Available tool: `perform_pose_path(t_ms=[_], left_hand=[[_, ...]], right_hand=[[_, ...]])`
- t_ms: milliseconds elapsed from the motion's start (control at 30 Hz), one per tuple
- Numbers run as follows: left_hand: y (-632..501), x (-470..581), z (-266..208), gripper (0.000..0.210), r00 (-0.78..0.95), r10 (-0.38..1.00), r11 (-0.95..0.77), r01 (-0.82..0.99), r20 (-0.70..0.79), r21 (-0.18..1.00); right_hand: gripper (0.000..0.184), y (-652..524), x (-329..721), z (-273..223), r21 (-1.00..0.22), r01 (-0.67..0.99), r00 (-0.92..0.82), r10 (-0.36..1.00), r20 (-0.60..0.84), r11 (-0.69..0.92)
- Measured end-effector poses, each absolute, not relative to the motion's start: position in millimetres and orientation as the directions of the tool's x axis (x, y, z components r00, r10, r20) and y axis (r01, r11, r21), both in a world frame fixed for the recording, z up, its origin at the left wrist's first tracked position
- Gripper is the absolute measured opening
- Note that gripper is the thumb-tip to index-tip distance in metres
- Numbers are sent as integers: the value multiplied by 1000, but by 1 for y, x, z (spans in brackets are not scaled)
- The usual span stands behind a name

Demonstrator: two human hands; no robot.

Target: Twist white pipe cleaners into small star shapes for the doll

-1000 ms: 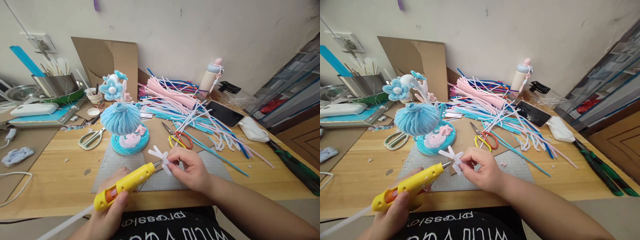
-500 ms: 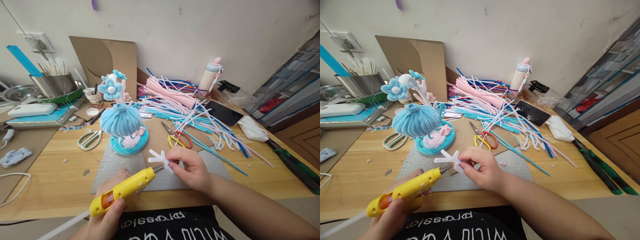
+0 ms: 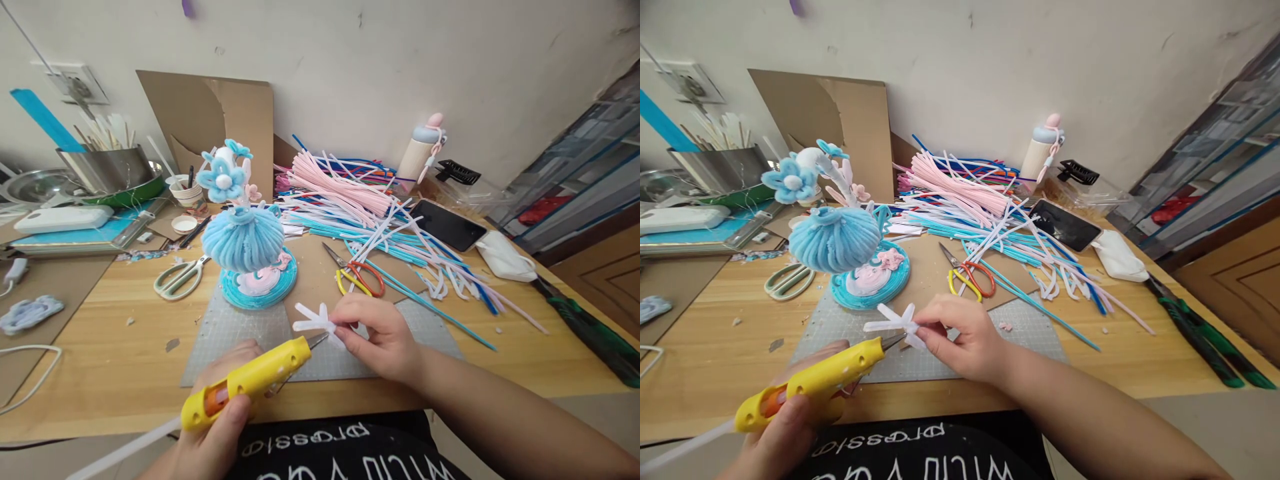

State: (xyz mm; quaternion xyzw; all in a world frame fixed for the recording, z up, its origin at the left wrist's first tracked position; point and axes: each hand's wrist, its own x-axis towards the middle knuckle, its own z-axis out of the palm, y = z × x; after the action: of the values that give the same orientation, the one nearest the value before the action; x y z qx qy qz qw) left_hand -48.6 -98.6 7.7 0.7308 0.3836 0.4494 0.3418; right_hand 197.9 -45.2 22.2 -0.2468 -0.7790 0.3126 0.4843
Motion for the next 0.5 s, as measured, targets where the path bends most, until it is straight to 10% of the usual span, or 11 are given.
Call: perform_pose_path(t_ms=[500], left_hand=[[-98,-44,15,39,325,877,-435,228,353,871]], right_hand=[[14,-45,198,23,-723,99,-409,690,597,684]])
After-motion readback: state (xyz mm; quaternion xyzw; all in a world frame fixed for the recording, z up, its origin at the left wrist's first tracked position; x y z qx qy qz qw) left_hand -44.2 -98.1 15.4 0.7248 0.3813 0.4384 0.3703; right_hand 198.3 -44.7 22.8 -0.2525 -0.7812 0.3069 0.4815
